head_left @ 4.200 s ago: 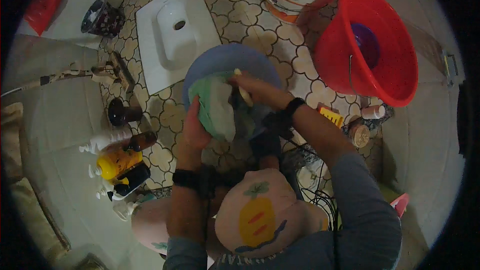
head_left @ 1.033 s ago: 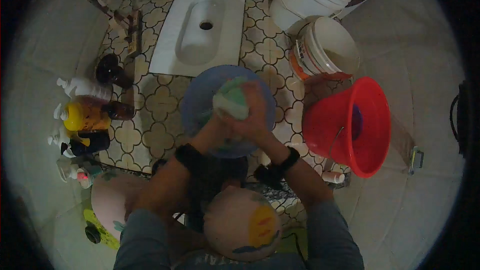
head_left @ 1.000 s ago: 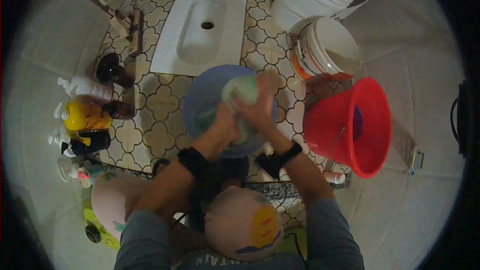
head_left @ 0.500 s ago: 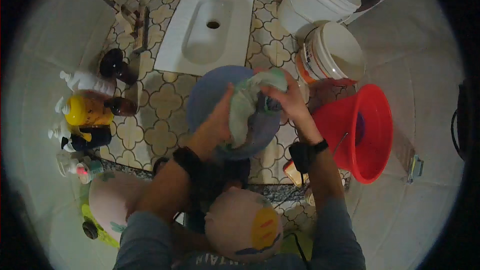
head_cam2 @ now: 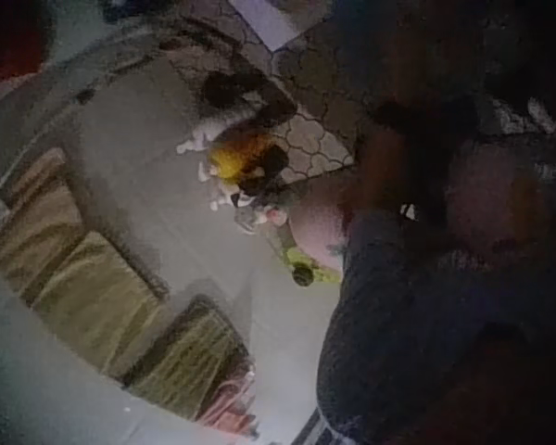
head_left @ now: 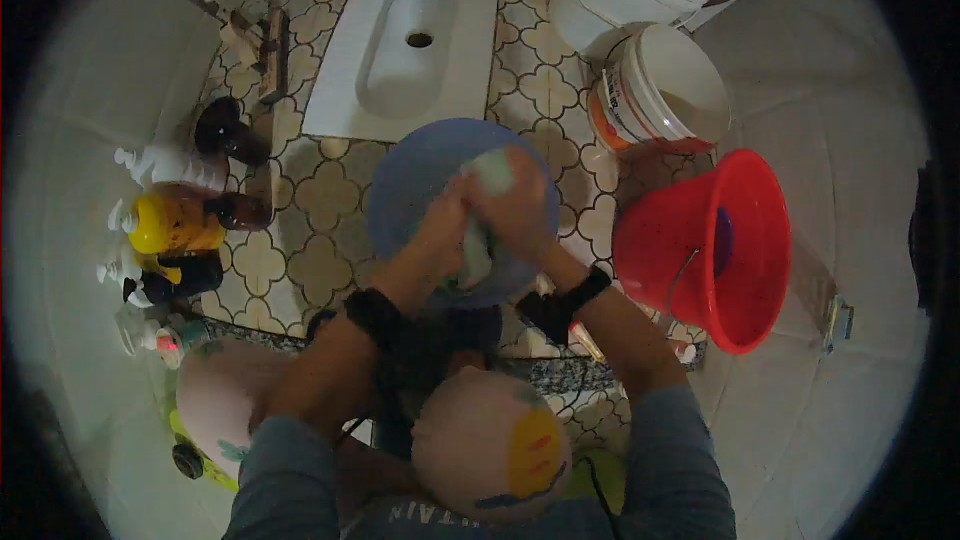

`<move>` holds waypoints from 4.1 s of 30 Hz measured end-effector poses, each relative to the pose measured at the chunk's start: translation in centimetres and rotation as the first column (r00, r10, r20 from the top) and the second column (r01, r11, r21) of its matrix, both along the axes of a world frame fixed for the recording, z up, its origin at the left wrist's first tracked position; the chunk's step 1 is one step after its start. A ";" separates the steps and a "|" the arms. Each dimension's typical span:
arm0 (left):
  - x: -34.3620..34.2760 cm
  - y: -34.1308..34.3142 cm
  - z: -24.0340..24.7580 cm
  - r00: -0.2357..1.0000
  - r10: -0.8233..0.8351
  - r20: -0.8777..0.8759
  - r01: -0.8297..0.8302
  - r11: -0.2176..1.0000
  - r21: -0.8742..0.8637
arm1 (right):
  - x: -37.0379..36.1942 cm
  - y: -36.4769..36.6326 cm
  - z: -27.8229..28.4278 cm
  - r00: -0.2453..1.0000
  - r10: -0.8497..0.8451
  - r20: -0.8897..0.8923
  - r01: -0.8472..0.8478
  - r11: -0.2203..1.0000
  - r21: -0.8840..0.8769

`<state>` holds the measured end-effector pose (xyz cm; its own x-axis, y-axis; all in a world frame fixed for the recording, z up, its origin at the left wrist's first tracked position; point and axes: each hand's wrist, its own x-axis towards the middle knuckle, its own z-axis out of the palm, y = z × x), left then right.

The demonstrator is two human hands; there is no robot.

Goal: Hand wash and scrub pieces of clothing in a basin with soap and a sponge.

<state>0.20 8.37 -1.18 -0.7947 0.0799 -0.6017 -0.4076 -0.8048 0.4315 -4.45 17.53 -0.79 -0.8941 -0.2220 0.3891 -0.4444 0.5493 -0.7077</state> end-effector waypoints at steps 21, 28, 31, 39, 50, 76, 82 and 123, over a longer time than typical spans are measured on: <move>0.4 0.7 2.2 0.980 -0.164 0.116 0.170 0.984 -0.045 | -5.8 0.6 1.4 1.000 0.008 0.030 -0.014 0.979 0.203; -0.7 -3.1 3.2 0.972 -0.235 -0.012 0.226 0.947 -0.227 | -8.2 2.4 3.3 0.938 0.318 0.135 -0.345 0.886 0.310; -0.7 -3.4 4.5 0.942 -0.319 -0.104 0.274 0.912 -0.306 | -7.0 4.3 3.3 0.697 0.646 0.312 -0.708 0.689 0.154; 0.3 -7.4 -3.5 0.816 -0.567 -0.114 0.274 0.552 -0.787 | -4.3 4.6 5.0 0.377 0.621 0.687 -0.256 0.783 -0.568; -0.4 -5.7 -3.3 0.868 -0.453 -0.203 0.118 0.586 -0.802 | -1.9 4.3 6.1 0.850 0.459 0.260 -0.375 0.872 -0.314; 3.5 -1.8 1.2 0.973 -0.013 -0.229 -0.041 0.973 -0.226 | 3.2 -0.1 3.0 0.881 0.472 0.007 -0.471 0.880 -0.052; 0.0 0.0 2.6 0.969 -0.246 -0.003 0.230 0.913 -0.337 | -4.8 4.1 -1.8 0.986 0.090 0.137 -0.085 0.995 -0.043; 6.7 -4.4 -4.0 0.729 -0.414 0.546 0.193 -0.640 -0.743 | -0.3 13.1 -5.7 0.430 0.679 0.596 0.527 0.347 -0.776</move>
